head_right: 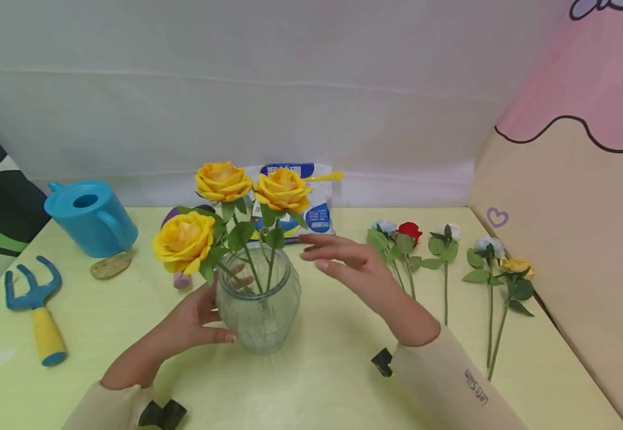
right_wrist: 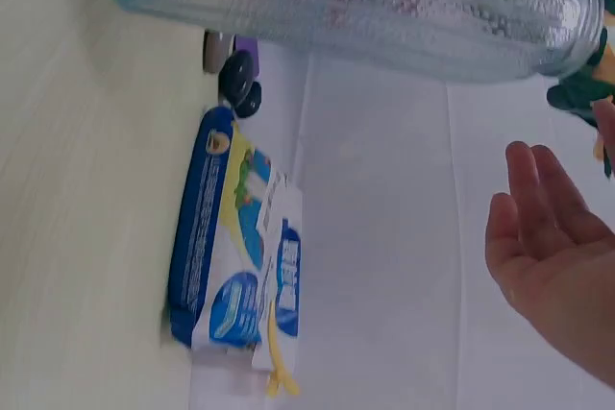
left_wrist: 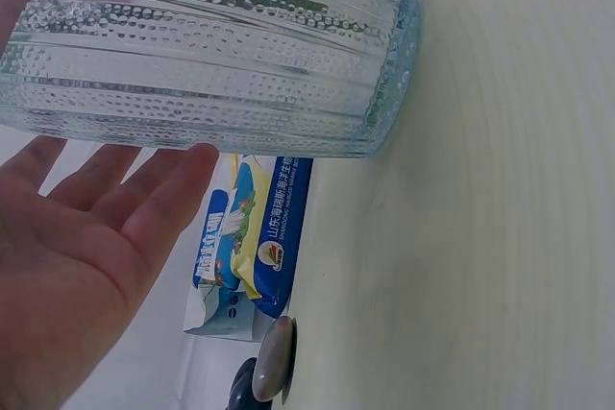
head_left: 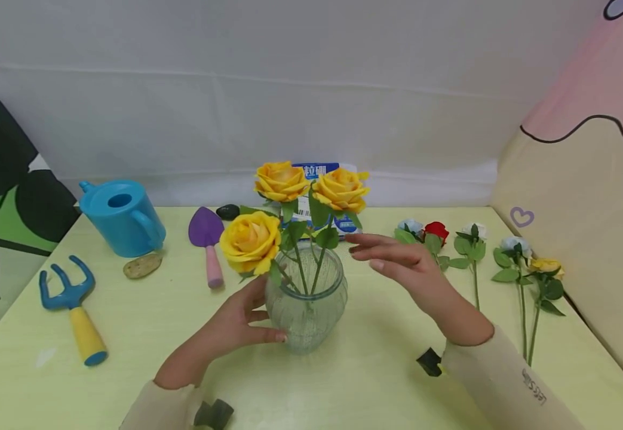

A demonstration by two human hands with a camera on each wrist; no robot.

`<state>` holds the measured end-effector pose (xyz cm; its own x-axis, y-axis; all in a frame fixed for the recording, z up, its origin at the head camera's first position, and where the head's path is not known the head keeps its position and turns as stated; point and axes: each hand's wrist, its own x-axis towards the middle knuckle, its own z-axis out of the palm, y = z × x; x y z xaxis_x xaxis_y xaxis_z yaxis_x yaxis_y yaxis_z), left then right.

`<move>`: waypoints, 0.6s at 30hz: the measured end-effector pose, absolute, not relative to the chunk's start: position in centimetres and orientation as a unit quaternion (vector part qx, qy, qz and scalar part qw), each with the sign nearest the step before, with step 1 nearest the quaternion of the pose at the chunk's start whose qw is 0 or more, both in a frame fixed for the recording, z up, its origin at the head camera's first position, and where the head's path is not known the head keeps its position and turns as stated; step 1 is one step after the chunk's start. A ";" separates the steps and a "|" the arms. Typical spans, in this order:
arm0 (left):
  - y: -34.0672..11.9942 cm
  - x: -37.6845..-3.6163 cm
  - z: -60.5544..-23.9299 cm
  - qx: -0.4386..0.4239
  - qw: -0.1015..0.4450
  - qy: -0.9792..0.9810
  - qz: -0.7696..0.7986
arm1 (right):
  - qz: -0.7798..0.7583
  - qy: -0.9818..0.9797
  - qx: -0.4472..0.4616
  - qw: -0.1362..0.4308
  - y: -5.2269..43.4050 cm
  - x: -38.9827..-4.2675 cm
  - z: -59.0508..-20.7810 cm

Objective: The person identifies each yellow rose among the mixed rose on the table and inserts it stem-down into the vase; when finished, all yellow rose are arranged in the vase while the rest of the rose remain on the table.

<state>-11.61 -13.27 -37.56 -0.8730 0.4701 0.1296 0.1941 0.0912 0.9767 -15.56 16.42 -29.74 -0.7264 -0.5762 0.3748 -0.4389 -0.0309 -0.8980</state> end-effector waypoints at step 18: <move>-12.8 -11.9 -37.5 0.220 0.117 0.733 0.633 | -0.433 0.865 -0.178 0.183 36.3 -17.9 -32.8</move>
